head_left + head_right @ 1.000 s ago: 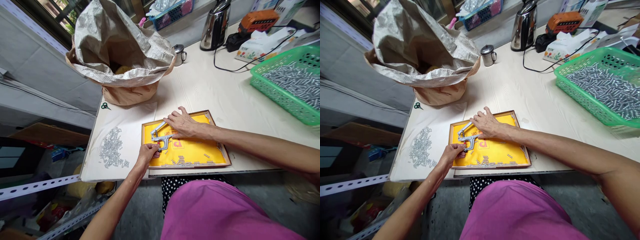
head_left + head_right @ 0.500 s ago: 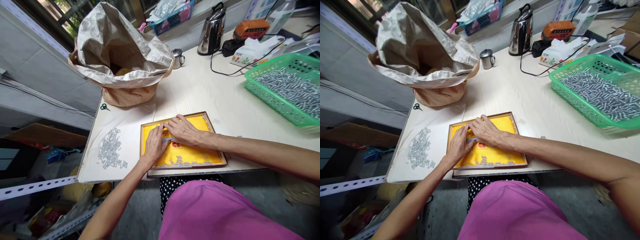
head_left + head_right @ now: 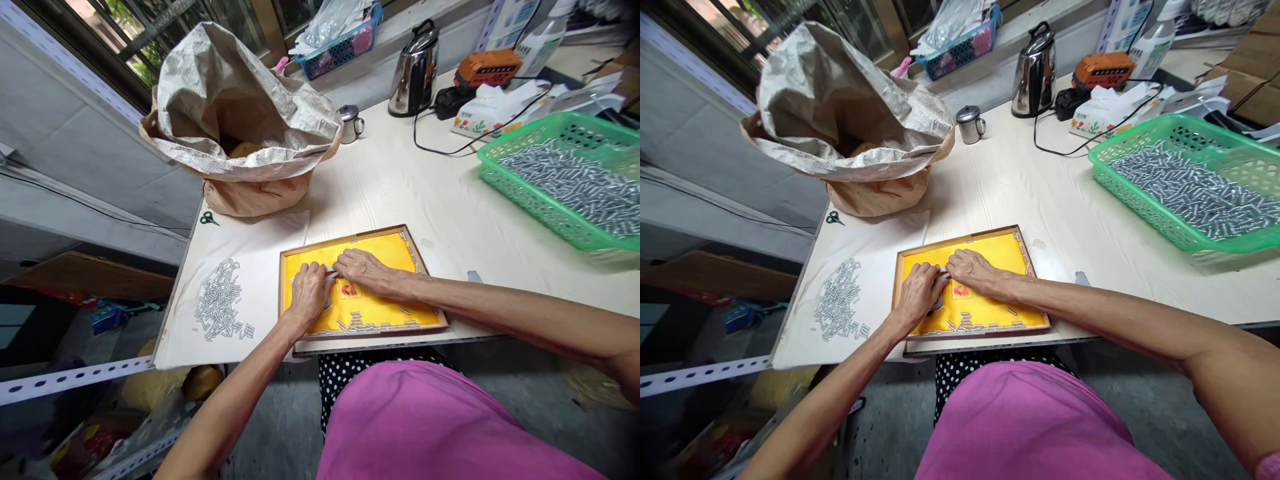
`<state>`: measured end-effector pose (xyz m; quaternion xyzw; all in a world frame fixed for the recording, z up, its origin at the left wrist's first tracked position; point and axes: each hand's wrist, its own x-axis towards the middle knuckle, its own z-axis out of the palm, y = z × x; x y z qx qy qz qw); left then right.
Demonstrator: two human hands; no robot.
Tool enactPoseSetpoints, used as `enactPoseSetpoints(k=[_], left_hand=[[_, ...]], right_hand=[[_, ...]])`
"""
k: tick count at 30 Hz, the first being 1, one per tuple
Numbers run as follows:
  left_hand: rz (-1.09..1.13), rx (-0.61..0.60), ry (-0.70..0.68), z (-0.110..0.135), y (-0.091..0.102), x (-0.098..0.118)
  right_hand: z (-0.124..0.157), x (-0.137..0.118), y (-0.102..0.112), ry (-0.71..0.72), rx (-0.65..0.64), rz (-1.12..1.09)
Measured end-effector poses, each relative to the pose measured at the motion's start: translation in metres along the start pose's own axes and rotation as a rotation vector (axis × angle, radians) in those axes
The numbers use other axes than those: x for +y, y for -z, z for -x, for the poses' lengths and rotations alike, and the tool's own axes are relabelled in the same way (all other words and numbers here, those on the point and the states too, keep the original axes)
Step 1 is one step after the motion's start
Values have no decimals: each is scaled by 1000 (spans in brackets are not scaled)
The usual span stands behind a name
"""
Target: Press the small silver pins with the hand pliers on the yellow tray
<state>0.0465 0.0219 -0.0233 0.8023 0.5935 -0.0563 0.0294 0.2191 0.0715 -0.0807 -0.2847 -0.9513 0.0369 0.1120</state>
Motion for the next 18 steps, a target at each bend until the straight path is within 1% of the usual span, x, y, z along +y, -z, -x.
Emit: enactPoseSetpoints(k=[3,5,8,10,12,15,18], left_hand=[[20,72,-16,3,-6,-2],[35,141,-60,7,-9,-2],[24,191,-209,12,-15,-5],[-2,183,-310,14,-18,-8],[-16,173,-375,15,-19,-9],[-13,193,-474,19,-14,-2],[7,233,-565,26,-2,12]], right_hand=[[1,2,10,-35,14,3],[3,6,17,-51,44,-10],[7,17,21,-65,78,-55],[8,24,17,-88,57,-41],[7,28,11,-103,40,-3],[5,29,8,-62,63,20],[7,32,13,29,139,-5]])
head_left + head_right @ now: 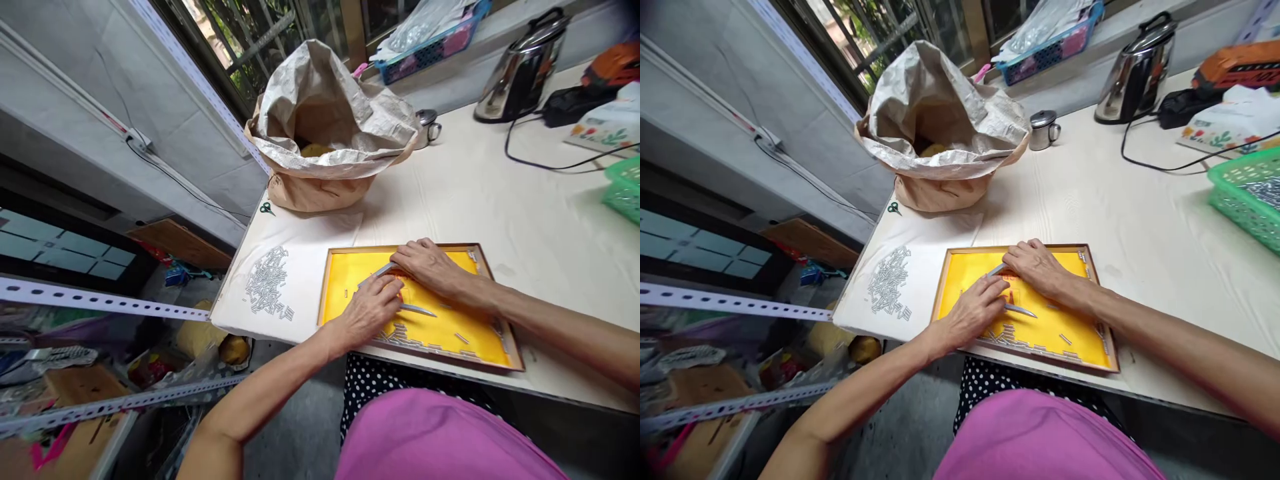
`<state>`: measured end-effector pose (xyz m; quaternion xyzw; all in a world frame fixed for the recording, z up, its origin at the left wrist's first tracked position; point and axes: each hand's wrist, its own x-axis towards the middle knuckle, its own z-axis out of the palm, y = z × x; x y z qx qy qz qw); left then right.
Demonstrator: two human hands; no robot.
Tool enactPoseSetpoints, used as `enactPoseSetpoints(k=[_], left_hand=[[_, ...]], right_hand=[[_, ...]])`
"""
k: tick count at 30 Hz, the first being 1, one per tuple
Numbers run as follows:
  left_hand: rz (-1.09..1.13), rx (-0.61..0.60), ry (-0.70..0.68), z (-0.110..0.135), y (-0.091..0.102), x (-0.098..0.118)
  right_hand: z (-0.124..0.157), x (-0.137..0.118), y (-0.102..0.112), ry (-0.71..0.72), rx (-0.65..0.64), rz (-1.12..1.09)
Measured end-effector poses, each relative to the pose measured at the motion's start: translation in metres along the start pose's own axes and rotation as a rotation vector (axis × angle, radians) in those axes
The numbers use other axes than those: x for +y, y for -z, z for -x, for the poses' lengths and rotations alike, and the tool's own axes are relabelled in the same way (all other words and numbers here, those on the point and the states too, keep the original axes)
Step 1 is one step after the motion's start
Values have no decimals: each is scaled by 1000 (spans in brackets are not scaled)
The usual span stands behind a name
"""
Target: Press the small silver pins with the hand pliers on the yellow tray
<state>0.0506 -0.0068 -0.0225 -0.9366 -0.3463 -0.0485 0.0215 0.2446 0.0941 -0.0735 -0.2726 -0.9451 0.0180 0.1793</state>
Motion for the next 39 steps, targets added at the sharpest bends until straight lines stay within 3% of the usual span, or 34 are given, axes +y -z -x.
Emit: enactPoseSetpoints(k=[3,5,7,9,11,14,16,21,24,26,28,30,32,35,39], left_hand=[[23,90,47,11,14,1],[-12,182,268,34,21,-14],[-115,239,633,67,24,-40],[-213,152,893,103,22,-69],[-253,-7,1015,135,17,-92],[-273,-182,1073,164,7,-109],[-286,-223,1056,170,1,-113],[-229,-197,1039,169,2,-122],[-91,-64,1042,157,10,-118],[123,79,1075,139,14,-103],[475,201,1106,114,16,-76],[858,275,1112,87,15,-45],[1083,306,1123,65,12,-16],[1164,283,1156,47,4,8],[1143,226,1192,44,-6,15]], right_hand=[[6,8,7,-5,68,-33],[12,16,8,-44,83,-37],[18,26,8,-99,92,-35],[24,34,6,-143,94,-46],[30,39,2,-158,97,-44],[36,38,-5,-145,109,-8],[38,35,-10,-136,94,18],[34,28,-6,-122,20,27],[29,24,2,-122,-4,44],[25,21,8,-120,-12,61],[23,17,15,-109,-11,87],[20,12,22,-91,-2,128],[16,6,30,-75,8,182],[11,-1,40,-56,13,252],[7,-4,47,-54,9,268]])
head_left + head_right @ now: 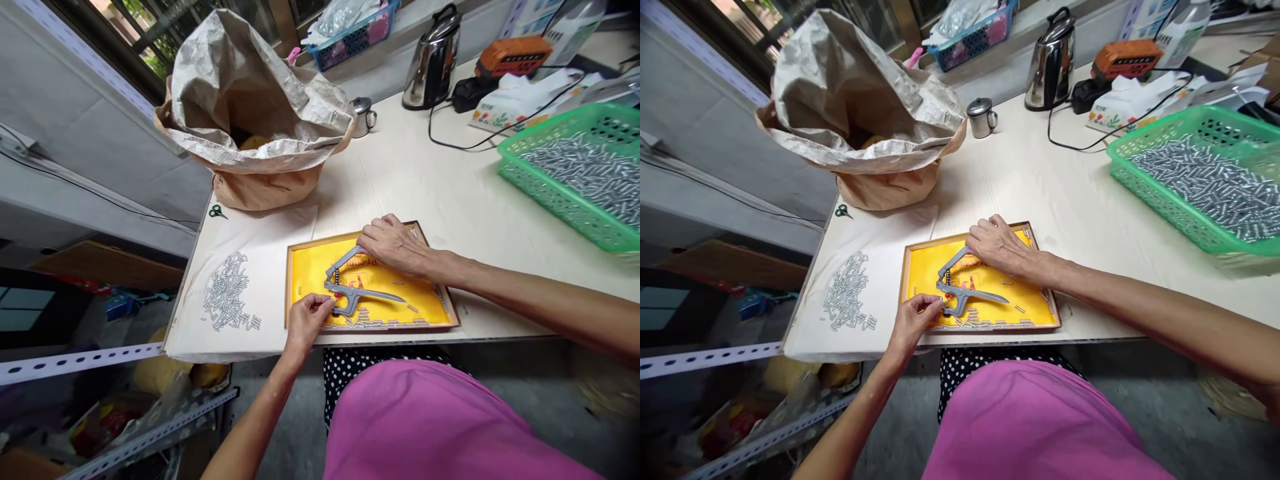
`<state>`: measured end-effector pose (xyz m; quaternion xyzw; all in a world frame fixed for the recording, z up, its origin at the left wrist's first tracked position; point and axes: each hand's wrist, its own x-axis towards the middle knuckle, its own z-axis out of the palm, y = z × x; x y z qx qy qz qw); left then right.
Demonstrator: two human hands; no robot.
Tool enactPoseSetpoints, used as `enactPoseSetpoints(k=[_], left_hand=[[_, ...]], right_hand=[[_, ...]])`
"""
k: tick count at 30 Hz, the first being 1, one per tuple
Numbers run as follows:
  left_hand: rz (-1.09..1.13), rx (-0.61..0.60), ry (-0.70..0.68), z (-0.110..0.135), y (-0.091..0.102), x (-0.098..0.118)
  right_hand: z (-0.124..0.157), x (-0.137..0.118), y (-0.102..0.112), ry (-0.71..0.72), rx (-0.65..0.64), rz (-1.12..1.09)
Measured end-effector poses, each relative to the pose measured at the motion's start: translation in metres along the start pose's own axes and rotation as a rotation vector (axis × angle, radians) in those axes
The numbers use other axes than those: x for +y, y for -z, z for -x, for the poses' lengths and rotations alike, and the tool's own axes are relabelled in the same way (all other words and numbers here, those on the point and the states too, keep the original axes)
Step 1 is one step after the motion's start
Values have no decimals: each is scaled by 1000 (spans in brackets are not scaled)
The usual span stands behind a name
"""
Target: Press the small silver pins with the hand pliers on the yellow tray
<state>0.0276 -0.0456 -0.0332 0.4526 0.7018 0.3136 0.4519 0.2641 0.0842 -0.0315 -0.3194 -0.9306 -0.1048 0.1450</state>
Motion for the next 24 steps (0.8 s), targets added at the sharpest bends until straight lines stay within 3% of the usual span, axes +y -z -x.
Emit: enactPoseSetpoints(k=[13,24], left_hand=[[132,-24,182,-7,-7,-1],[29,-97,289,-15,-4,7]], right_hand=[[2,3,-10,-30,15,-70],[4,2,-16,-33,19,-109]])
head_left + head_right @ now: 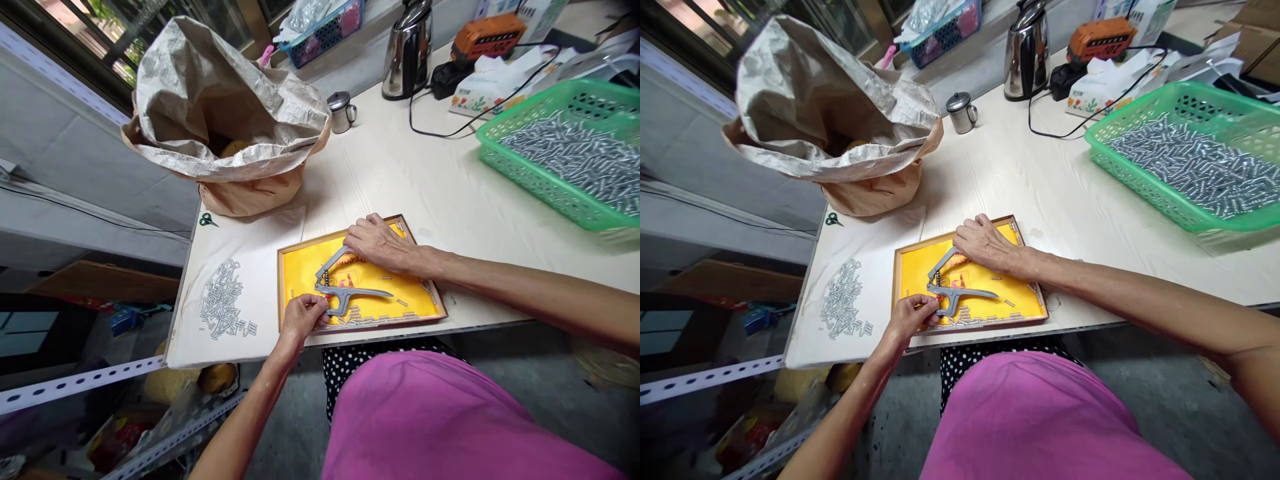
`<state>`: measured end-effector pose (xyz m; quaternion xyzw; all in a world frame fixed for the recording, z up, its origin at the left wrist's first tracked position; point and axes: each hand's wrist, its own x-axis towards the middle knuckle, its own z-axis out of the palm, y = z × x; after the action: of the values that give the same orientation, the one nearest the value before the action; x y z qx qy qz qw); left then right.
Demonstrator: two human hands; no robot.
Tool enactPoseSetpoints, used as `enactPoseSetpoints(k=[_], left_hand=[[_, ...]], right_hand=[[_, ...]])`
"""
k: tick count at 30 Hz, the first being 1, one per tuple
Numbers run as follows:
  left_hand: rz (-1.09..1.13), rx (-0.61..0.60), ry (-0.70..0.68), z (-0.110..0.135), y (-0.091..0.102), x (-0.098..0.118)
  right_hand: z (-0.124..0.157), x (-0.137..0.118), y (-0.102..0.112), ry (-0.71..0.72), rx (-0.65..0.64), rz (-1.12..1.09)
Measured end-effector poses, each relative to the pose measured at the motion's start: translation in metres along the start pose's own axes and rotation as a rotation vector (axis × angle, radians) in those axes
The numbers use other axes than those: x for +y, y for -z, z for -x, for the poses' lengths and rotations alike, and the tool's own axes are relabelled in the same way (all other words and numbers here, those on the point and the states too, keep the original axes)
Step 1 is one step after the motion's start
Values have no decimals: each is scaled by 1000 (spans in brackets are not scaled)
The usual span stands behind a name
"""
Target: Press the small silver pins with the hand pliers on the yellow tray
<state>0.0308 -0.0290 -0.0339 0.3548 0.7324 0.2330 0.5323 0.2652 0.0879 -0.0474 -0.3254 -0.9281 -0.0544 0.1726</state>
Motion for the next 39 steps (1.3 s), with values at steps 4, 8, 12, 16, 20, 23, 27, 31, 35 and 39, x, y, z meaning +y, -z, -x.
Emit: enactPoseSetpoints(k=[4,8,12,16,20,23,27,31,35,39], left_hand=[[61,11,-14,1,0,-1],[56,8,18,3,-1,-1],[-8,-20,34,2,0,1],[-13,-9,-6,0,0,-4],[-41,-15,-53,0,3,-13],[-89,-15,-86,2,5,-17],[-115,-5,-89,5,5,-13],[-93,-4,-88,7,4,-9],[-96,-11,-99,7,3,-9],[-127,-17,-109,5,4,-10]], right_hand=[[2,1,0,-16,-16,-11],[2,1,-1,-19,-28,-48],[0,1,0,-23,-25,-73],[0,0,-2,-34,-25,-156],[1,-5,-3,-44,-72,-180],[6,-14,-1,-53,-84,-195],[18,-27,5,-62,-113,-237],[32,-35,5,-49,-127,-245],[40,-38,5,-58,-131,-257],[42,-40,9,-57,-145,-260]])
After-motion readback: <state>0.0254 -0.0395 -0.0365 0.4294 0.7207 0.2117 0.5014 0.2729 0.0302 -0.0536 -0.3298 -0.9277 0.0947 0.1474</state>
